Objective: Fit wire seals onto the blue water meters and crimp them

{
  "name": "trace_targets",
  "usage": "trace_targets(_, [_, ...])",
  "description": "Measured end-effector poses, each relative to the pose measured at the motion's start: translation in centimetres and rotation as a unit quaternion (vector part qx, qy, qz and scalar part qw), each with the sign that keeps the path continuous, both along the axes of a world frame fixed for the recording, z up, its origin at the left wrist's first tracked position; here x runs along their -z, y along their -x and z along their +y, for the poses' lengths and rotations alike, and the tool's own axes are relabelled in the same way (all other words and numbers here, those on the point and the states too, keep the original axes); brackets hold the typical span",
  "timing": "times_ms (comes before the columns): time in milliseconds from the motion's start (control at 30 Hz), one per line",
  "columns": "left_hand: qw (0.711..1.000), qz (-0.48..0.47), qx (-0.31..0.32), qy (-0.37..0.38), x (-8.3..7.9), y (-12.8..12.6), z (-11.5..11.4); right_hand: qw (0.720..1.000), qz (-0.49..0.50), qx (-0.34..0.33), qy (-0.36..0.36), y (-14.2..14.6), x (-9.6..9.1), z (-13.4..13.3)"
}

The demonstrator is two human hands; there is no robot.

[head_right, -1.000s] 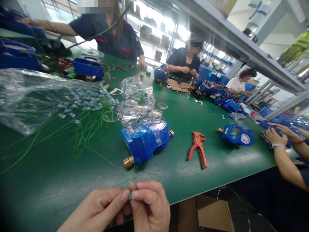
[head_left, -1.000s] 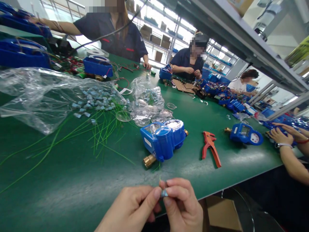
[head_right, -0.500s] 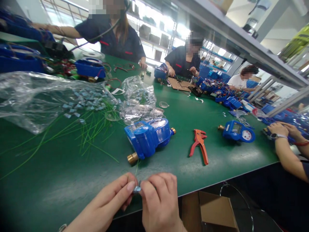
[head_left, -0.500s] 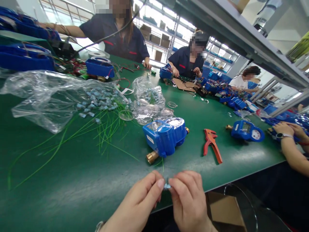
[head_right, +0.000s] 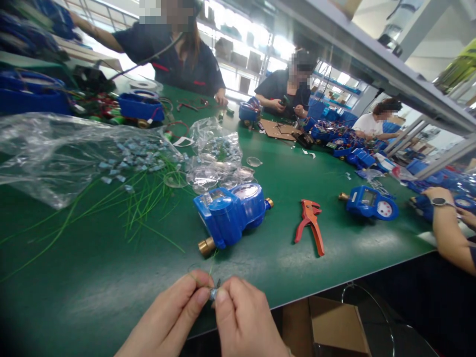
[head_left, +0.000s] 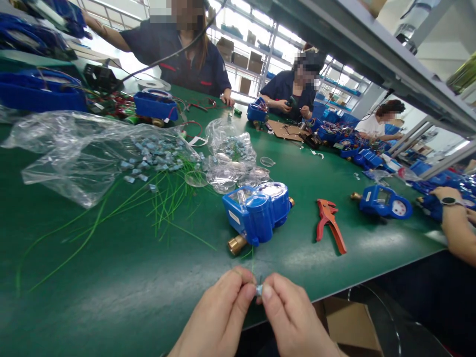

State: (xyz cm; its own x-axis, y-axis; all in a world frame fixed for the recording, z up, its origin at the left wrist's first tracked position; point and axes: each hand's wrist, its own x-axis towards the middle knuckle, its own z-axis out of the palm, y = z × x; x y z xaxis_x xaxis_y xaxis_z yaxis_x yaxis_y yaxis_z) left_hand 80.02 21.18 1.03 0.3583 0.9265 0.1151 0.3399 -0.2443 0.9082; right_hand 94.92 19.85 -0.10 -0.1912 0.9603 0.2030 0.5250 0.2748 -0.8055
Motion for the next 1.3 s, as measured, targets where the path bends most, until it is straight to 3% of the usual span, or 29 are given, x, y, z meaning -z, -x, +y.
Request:
trace_targets(33, [1.000, 0.002, -0.007, 0.008, 0.0, 0.1, 0.1, 0.992, -0.066, 0.020, -0.108, 0.0, 0.2, -0.1])
trace_targets(100, [1.000, 0.008, -0.013, 0.018, -0.1, 0.2, 0.3, 0.943, -0.180, 0.045, -0.276, -0.1, 0.2, -0.3])
trace_targets(167, [1.000, 0.013, -0.012, 0.020, -0.3, 0.2, 0.4, 0.927, -0.218, 0.030, -0.304, -0.3, 0.0, -0.3])
trace_targets(233, [1.000, 0.011, -0.008, 0.019, -0.5, 0.2, 0.3, 0.961, -0.162, 0.015, -0.225, -0.5, -0.3, -0.3])
trace_targets(300, [1.000, 0.006, 0.002, 0.013, -0.6, 0.2, 0.3, 0.997, -0.035, 0.016, -0.069, -0.4, -0.3, -0.3])
trace_targets(367, [1.000, 0.000, 0.013, 0.001, -0.5, 0.2, 0.2, 0.984, 0.139, 0.012, 0.107, 0.0, -0.2, -0.3])
trace_targets(433, [1.000, -0.001, 0.019, -0.012, -0.2, 0.2, 0.2, 0.916, 0.319, 0.001, 0.244, 0.5, 0.1, -0.3])
trace_targets(500, [0.999, 0.000, 0.021, -0.025, 0.2, 0.3, 0.3, 0.825, 0.459, -0.009, 0.330, 1.1, 0.1, -0.2])
trace_targets(667, [0.997, 0.011, 0.024, -0.067, 0.7, 0.4, 0.3, 0.623, 0.628, -0.056, 0.463, 2.0, -0.1, -0.1])
trace_targets(733, [0.997, 0.012, 0.026, -0.076, 0.7, 0.5, 0.5, 0.577, 0.657, -0.074, 0.480, 1.9, -0.2, -0.1])
trace_targets(833, [0.997, 0.006, 0.027, -0.074, 0.7, 0.6, 0.8, 0.555, 0.673, -0.087, 0.482, 1.7, -0.2, -0.3])
trace_targets(1000, [0.999, 0.001, 0.026, -0.043, 1.3, 0.7, 1.0, 0.566, 0.672, -0.054, 0.475, 1.8, 0.0, -0.7])
trace_targets(1067, [1.000, 0.008, 0.026, -0.006, 1.5, 0.9, 0.8, 0.598, 0.673, -0.019, 0.436, 2.0, 0.5, -0.9])
trace_targets(1100, [0.999, 0.014, 0.024, 0.017, 1.5, 1.1, 0.6, 0.633, 0.666, 0.001, 0.394, 2.1, 0.8, -1.0])
trace_targets(1167, [0.996, 0.049, 0.028, 0.062, 1.1, 1.7, 0.2, 0.758, 0.599, 0.053, 0.254, 1.8, 1.5, -1.2])
trace_targets(1233, [0.989, 0.107, 0.036, 0.092, 0.3, 2.3, -0.1, 0.907, 0.407, 0.090, 0.060, 1.1, 1.9, -1.3])
trace_targets(1267, [0.986, 0.135, 0.036, 0.090, -0.2, 2.5, -0.2, 0.956, 0.273, 0.096, -0.050, 0.6, 1.9, -1.4])
trace_targets(1300, [0.985, 0.154, 0.032, 0.077, -0.7, 2.7, -0.3, 0.975, 0.132, 0.091, -0.155, 0.1, 1.8, -1.3])
